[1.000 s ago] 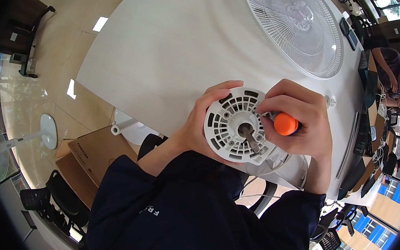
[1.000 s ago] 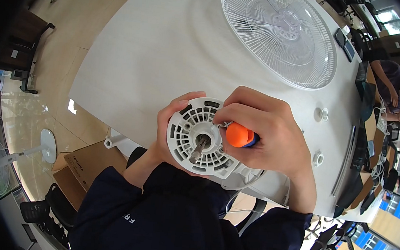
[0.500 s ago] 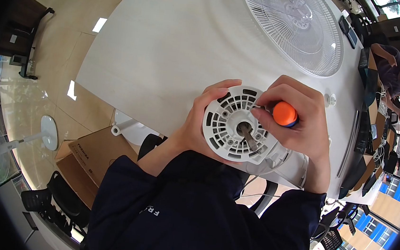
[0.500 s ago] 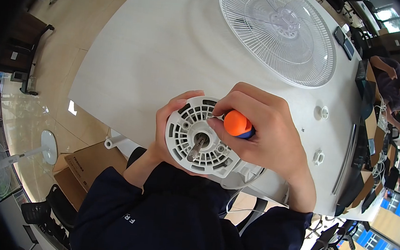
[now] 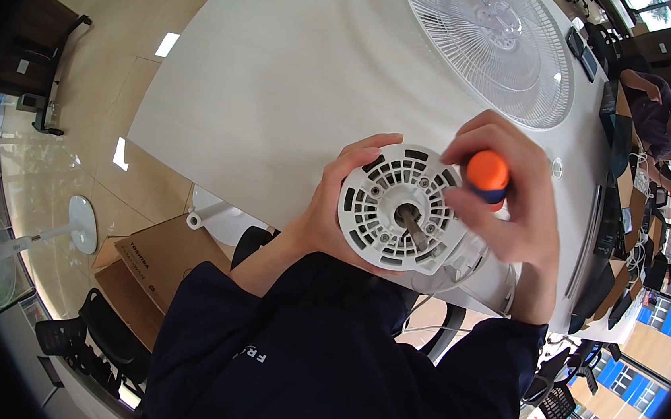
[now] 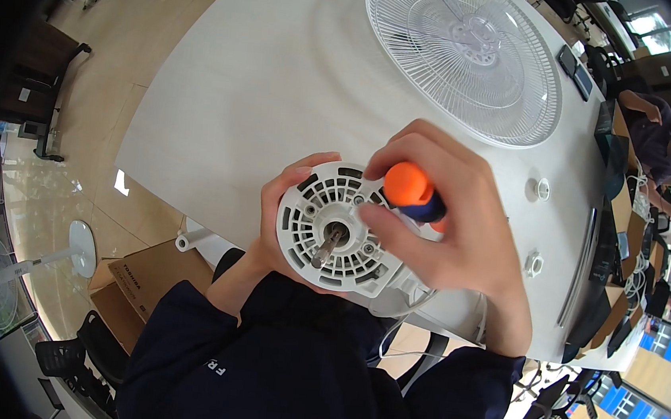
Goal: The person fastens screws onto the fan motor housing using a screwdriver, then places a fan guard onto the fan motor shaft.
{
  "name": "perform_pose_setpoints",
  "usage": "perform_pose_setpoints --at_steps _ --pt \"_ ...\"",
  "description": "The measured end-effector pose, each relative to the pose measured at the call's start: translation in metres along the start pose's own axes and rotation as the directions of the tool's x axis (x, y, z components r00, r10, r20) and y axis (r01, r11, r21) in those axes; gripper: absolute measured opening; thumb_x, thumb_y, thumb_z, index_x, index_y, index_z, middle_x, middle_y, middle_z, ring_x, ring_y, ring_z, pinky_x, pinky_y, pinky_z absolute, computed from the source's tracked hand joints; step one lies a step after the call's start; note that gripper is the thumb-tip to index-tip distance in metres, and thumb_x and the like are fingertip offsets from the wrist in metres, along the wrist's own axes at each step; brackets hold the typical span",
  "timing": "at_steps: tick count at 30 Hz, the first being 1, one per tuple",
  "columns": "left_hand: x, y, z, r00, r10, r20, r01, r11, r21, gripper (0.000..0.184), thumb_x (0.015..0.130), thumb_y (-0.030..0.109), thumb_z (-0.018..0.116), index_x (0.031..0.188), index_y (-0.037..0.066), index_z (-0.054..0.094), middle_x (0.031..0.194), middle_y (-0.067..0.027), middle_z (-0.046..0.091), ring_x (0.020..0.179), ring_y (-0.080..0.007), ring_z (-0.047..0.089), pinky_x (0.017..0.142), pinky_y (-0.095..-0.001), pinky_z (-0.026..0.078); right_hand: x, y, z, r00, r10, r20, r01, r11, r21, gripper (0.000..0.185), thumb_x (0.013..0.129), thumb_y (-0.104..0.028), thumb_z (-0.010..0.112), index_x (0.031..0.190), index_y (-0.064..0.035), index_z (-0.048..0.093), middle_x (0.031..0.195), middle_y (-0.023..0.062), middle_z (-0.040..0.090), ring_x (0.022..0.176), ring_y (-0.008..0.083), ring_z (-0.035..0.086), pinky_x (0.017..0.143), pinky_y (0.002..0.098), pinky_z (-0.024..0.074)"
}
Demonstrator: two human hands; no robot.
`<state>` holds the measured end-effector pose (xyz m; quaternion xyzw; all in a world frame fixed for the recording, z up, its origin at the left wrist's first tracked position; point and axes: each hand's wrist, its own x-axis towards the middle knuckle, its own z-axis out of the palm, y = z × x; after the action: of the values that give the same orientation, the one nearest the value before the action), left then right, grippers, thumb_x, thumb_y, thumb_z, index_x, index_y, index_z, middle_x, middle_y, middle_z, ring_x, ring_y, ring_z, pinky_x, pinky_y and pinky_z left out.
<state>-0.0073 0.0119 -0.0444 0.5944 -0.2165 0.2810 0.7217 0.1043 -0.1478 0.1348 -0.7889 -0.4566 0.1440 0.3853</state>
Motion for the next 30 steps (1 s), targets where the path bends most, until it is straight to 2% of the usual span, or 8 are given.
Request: perform_pose_setpoints --at_steps 2,4,6,8,10,13,15,30 --pt "0.000 0.000 -0.002 1.000 -0.009 0.021 0.008 1.000 0.019 0.136 0.048 0.033 0.106 0.152 0.009 0.021 0.152 -0.0335 0.033 0.140 -0.0415 0.046 0.112 -0.0505 0.046 -0.004 -0.012 -0.012 0.985 0.146 -0.095 -0.107 0.938 0.329 0.035 0.077 -0.028 0.070 0.095 0.0019 0.066 0.096 0.0136 0.058 0.085 0.0240 0.060 0.076 0.0320 0.0449" --pt "0.002 -0.002 -0.003 0.999 0.018 0.035 -0.020 0.998 0.052 0.137 0.048 0.033 0.106 0.153 0.010 0.020 0.151 -0.0330 0.034 0.140 -0.0413 0.046 0.111 -0.0507 0.047 -0.015 -0.024 -0.023 0.957 0.192 -0.216 -0.148 0.968 0.203 0.052 0.077 -0.045 0.064 0.098 0.0021 0.065 0.102 0.0130 0.054 0.093 0.0238 0.056 0.079 0.0325 0.0430" --pt "0.001 -0.003 -0.002 0.999 0.019 0.030 -0.020 0.999 0.041 0.137 0.048 0.034 0.106 0.153 0.010 0.020 0.151 -0.0331 0.035 0.140 -0.0411 0.046 0.112 -0.0506 0.047 -0.020 -0.020 -0.025 0.881 -0.028 -0.472 -0.021 0.995 -0.097 0.057 0.077 -0.051 0.066 0.096 0.0029 0.065 0.103 0.0129 0.055 0.093 0.0236 0.057 0.079 0.0338 0.0435" --pt "0.000 -0.004 -0.001 1.000 0.020 0.024 -0.020 0.999 0.031 0.137 0.048 0.034 0.106 0.153 0.010 0.020 0.151 -0.0333 0.035 0.140 -0.0409 0.046 0.112 -0.0506 0.047 -0.028 -0.018 -0.042 0.834 -0.186 -0.519 -0.003 0.940 -0.341 0.061 0.079 -0.055 0.066 0.097 0.0036 0.066 0.101 0.0141 0.057 0.089 0.0237 0.059 0.076 0.0350 0.0459" --pt "0.000 -0.005 -0.001 1.000 0.021 0.019 -0.021 1.000 0.002 0.137 0.048 0.034 0.106 0.153 0.009 0.021 0.150 -0.0331 0.036 0.141 -0.0410 0.045 0.112 -0.0508 0.046 -0.035 -0.018 -0.043 0.796 -0.211 -0.567 0.006 0.940 -0.341 0.075 0.096 -0.070 0.050 0.115 0.0017 0.058 0.088 0.0165 0.065 0.071 0.0204 0.062 0.067 0.0312 0.0505" --pt "0.001 -0.006 -0.002 0.999 0.041 0.019 -0.040 0.999 -0.017 0.137 0.048 0.034 0.106 0.153 0.009 0.022 0.151 -0.0333 0.035 0.140 -0.0409 0.045 0.112 -0.0512 0.046 -0.043 -0.004 -0.054 0.797 -0.272 -0.539 0.104 0.941 -0.322 0.071 0.105 -0.064 0.033 0.126 0.0016 0.051 0.085 0.0175 0.066 0.069 0.0160 0.061 0.063 0.0261 0.0476" --pt "0.001 -0.007 -0.003 0.999 0.043 0.019 -0.043 0.999 -0.019 0.134 0.049 0.033 0.106 0.152 0.009 0.024 0.151 -0.0338 0.035 0.140 -0.0410 0.045 0.111 -0.0495 0.047 -0.037 0.002 -0.047 0.702 -0.402 -0.588 0.383 0.909 -0.163 0.073 0.105 -0.066 0.030 0.124 0.0012 0.052 0.080 0.0172 0.065 0.062 0.0160 0.061 0.061 0.0263 0.0480" --pt "0.001 -0.006 -0.003 0.999 0.033 0.018 -0.033 0.999 0.000 0.136 0.046 0.034 0.106 0.151 0.008 0.023 0.151 -0.0344 0.034 0.142 -0.0415 0.044 0.114 -0.0509 0.045 -0.025 -0.004 -0.015 0.788 -0.355 -0.504 0.319 0.934 -0.160 0.073 0.102 -0.073 0.031 0.123 -0.0045 0.043 0.078 0.0161 0.066 0.064 0.0169 0.062 0.062 0.0288 0.0502"
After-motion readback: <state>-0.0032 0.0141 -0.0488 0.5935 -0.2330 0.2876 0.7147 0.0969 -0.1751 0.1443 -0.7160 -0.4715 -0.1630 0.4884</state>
